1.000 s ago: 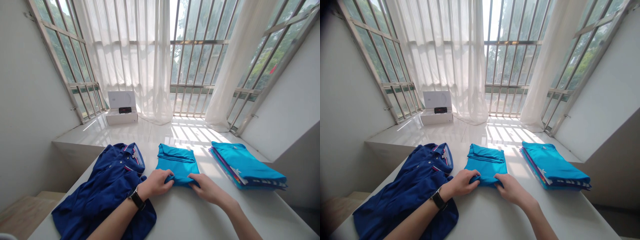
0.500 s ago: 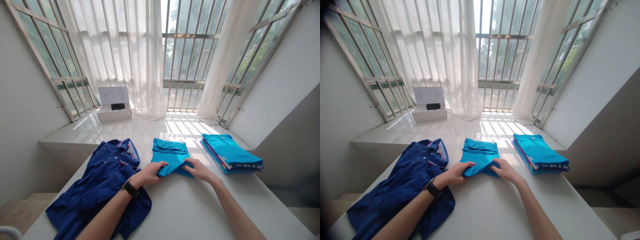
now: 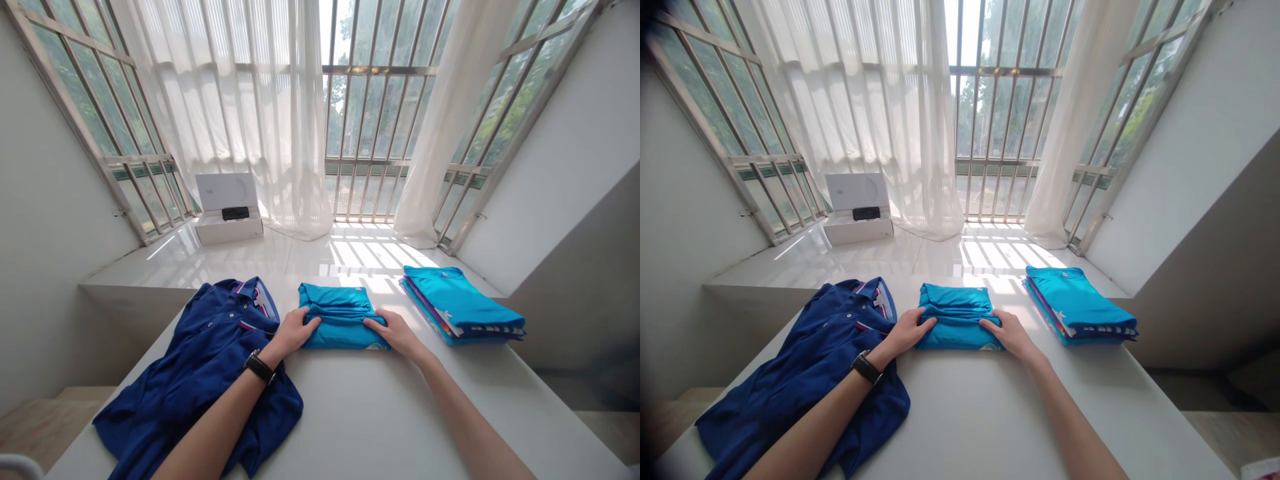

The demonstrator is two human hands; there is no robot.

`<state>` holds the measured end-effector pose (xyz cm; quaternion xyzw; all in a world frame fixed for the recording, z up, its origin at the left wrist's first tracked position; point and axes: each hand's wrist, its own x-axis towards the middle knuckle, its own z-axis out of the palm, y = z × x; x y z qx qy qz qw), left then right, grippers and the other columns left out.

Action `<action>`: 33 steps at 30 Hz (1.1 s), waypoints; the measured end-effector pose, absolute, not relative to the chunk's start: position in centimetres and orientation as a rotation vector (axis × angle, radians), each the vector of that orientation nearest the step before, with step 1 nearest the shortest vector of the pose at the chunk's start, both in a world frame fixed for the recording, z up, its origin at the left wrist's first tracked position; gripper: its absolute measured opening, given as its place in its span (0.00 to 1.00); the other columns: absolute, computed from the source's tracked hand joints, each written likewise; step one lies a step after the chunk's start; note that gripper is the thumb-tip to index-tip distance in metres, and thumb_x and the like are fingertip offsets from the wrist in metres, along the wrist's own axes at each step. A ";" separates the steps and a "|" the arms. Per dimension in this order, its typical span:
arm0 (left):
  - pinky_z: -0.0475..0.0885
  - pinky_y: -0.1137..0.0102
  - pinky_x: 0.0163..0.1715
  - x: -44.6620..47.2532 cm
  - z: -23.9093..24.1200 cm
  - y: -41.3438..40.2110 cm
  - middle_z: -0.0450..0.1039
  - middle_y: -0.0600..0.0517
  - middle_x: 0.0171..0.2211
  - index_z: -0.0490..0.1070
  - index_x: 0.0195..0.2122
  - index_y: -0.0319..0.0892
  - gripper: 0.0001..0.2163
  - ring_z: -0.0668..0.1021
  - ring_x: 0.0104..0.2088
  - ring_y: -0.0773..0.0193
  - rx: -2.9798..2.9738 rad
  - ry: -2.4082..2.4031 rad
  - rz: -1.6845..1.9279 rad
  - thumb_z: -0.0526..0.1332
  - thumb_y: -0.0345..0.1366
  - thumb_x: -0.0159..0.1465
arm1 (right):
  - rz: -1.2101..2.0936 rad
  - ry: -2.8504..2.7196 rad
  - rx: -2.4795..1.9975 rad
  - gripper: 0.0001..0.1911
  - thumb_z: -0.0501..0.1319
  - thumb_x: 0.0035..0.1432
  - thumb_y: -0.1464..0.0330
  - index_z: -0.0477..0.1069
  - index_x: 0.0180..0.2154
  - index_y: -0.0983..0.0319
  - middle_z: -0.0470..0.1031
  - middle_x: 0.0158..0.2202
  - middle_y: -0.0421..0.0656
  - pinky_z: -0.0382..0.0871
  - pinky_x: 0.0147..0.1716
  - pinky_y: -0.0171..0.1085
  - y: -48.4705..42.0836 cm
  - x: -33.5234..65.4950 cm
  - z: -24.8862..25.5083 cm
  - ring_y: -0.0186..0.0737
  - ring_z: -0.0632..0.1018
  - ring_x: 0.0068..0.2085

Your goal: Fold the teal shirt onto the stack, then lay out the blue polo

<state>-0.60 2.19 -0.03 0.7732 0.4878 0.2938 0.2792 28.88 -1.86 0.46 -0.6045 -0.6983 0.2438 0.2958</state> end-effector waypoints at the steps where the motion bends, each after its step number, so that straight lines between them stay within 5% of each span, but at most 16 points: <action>1: 0.61 0.70 0.28 -0.6 -0.1 2.2 0.66 0.55 0.22 0.66 0.25 0.42 0.15 0.70 0.27 0.63 2.086 1.352 0.777 0.57 0.45 0.64 | 0.639 -1.836 -1.612 0.22 0.57 0.60 0.47 0.71 0.31 0.59 0.76 0.31 0.42 0.66 0.35 0.38 -1.8 28.8 0.4 0.43 0.75 0.35; 8: 0.63 0.68 0.31 -1.0 -0.4 2.6 0.72 0.51 0.27 0.66 0.26 0.43 0.14 0.75 0.31 0.59 2.084 1.431 0.695 0.56 0.45 0.65 | 0.914 -1.913 -1.433 0.22 0.59 0.59 0.49 0.75 0.38 0.61 0.78 0.36 0.43 0.69 0.35 0.38 -2.0 29.5 0.8 0.43 0.75 0.36; 25: 0.64 0.68 0.29 -0.7 0.7 1.3 0.77 0.45 0.30 0.70 0.29 0.43 0.22 0.79 0.33 0.53 2.329 1.750 0.306 0.49 0.52 0.70 | 0.522 -1.977 -1.980 0.28 0.43 0.66 0.51 0.68 0.24 0.60 0.78 0.31 0.48 0.59 0.30 0.38 -1.7 29.4 -0.1 0.44 0.75 0.32; 29: 0.68 0.67 0.33 -0.8 0.4 1.1 0.77 0.46 0.35 0.71 0.39 0.42 0.16 0.80 0.36 0.53 2.324 1.740 0.348 0.53 0.49 0.68 | 0.390 -1.946 -2.089 0.27 0.46 0.65 0.50 0.67 0.23 0.59 0.77 0.28 0.47 0.56 0.27 0.38 -1.9 29.2 -0.2 0.44 0.75 0.30; 33: 0.71 0.63 0.45 -0.9 0.1 1.1 0.72 0.43 0.51 0.64 0.55 0.42 0.17 0.76 0.47 0.53 2.412 1.542 0.660 0.57 0.40 0.66 | 0.248 -1.866 -2.031 0.19 0.53 0.63 0.52 0.70 0.32 0.58 0.76 0.30 0.45 0.60 0.27 0.38 -2.3 29.0 -0.1 0.44 0.75 0.31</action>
